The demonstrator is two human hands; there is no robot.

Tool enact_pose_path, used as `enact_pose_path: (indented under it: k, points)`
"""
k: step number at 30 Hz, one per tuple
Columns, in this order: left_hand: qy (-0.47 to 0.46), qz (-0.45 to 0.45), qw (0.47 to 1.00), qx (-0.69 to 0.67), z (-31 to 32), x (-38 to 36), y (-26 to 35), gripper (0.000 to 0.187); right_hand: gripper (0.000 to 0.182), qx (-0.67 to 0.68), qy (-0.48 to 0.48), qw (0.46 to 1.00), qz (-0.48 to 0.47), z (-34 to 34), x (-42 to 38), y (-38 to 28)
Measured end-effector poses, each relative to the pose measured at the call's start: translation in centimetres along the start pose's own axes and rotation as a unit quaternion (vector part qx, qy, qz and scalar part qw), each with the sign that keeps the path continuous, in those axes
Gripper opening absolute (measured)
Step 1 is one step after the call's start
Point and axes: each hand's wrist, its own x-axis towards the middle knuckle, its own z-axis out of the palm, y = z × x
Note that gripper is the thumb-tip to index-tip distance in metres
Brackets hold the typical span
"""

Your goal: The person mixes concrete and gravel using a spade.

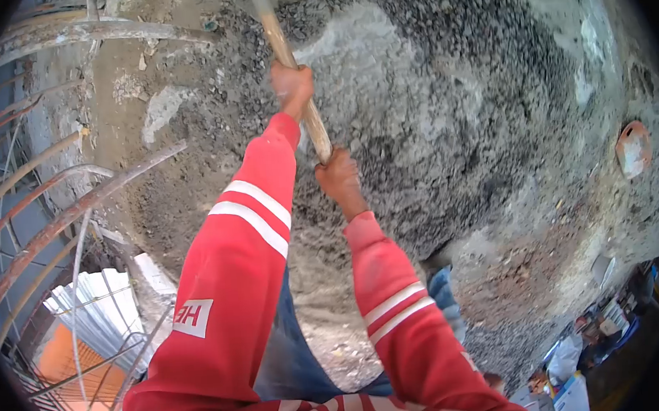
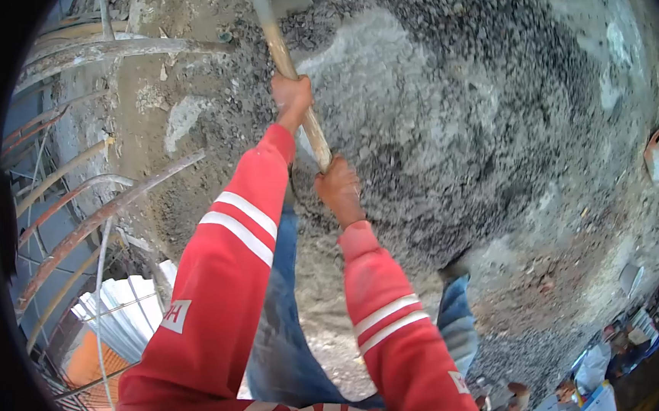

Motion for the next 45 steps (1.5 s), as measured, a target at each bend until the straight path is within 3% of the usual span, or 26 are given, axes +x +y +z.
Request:
enact_pose_path:
  k: [1,3,5,6,9,10,12,14,16,20,22,24,26,27,29,31,33,35,39,42,45]
  points:
    - [-0.004,-0.003,1.000,0.011,-0.2,-1.5,-1.1,0.038,0.037,0.019,-0.018,0.999,0.030,-0.4,-1.8,-0.3]
    - [-0.115,-0.088,0.986,0.084,-0.1,-3.3,-0.3,0.031,0.038,-0.012,-0.009,1.000,0.015,1.1,-4.3,1.4]
    - [-0.163,-0.071,0.978,0.105,3.6,-5.3,-6.1,0.018,0.040,-0.020,-0.025,0.998,0.057,-2.0,-6.0,3.4]
    - [-0.161,-0.087,0.979,0.091,4.2,-8.5,-5.0,0.020,0.040,0.018,-0.065,0.991,0.114,-3.6,-7.4,4.5]
    - [-0.138,-0.139,0.980,0.027,3.1,-17.6,-1.4,0.033,0.027,0.145,-0.110,0.972,0.150,-9.7,-12.2,8.4]
    - [-0.185,-0.167,0.969,-0.010,1.5,-20.1,0.0,0.034,0.025,0.171,-0.113,0.965,0.162,-10.8,-14.5,9.8]
    - [-0.230,-0.189,0.953,-0.050,-0.2,-22.8,1.4,0.036,0.024,0.152,-0.103,0.972,0.148,-13.4,-20.3,10.3]
    - [-0.234,-0.280,0.904,-0.222,-0.6,-24.7,1.7,0.029,0.024,0.088,-0.052,0.991,0.082,-13.3,-26.3,13.3]
    - [-0.231,-0.248,0.930,-0.142,-1.5,-29.3,2.5,0.026,0.028,0.036,-0.057,0.993,0.099,-15.0,-30.1,14.2]
    - [-0.225,-0.269,0.912,-0.212,-6.0,-34.1,4.8,0.021,0.027,-0.015,-0.015,0.996,0.091,-14.1,-32.1,17.8]
    - [-0.217,-0.271,0.903,-0.252,-7.7,-32.8,6.4,0.020,0.028,-0.003,-0.016,0.998,0.061,-13.5,-29.9,16.5]
    - [-0.211,-0.132,0.936,-0.249,-9.5,-28.2,9.4,0.017,0.029,-0.007,0.019,1.000,-0.013,-11.4,-24.8,13.6]
    - [-0.181,-0.024,0.953,-0.243,-10.3,-21.9,12.0,0.018,0.030,0.074,0.038,0.994,-0.076,-8.7,-17.6,9.3]
    - [-0.118,0.024,0.963,-0.241,-10.0,-18.8,13.5,0.023,0.027,0.106,0.045,0.985,-0.129,-7.5,-13.3,6.8]
    - [-0.025,0.121,0.980,-0.155,-7.2,-11.3,11.2,0.030,0.026,0.137,0.037,0.981,-0.134,-4.5,-6.1,3.4]
    - [0.028,0.161,0.982,-0.097,-3.5,-4.5,7.2,0.033,0.029,0.117,0.058,0.982,-0.138,-0.7,-0.1,2.5]
    - [0.022,0.137,0.988,-0.072,-0.2,0.6,2.6,0.035,0.031,0.128,0.021,0.988,-0.080,3.6,2.3,4.3]
    - [0.016,0.069,0.995,0.074,2.5,3.8,-3.3,0.037,0.033,0.138,-0.019,0.990,-0.029,5.6,2.5,4.5]
    - [-0.013,0.051,0.995,0.084,1.5,1.8,-0.3,0.040,0.036,0.107,0.008,0.994,-0.002,4.6,-0.2,2.7]
    - [-0.052,0.062,0.987,0.137,2.9,1.4,2.3,0.040,0.035,0.167,-0.016,0.986,0.007,1.8,-1.2,1.0]
    - [-0.148,0.046,0.976,0.156,5.2,-2.6,2.4,0.045,0.019,0.355,-0.126,0.910,0.172,-2.2,-4.7,-0.2]
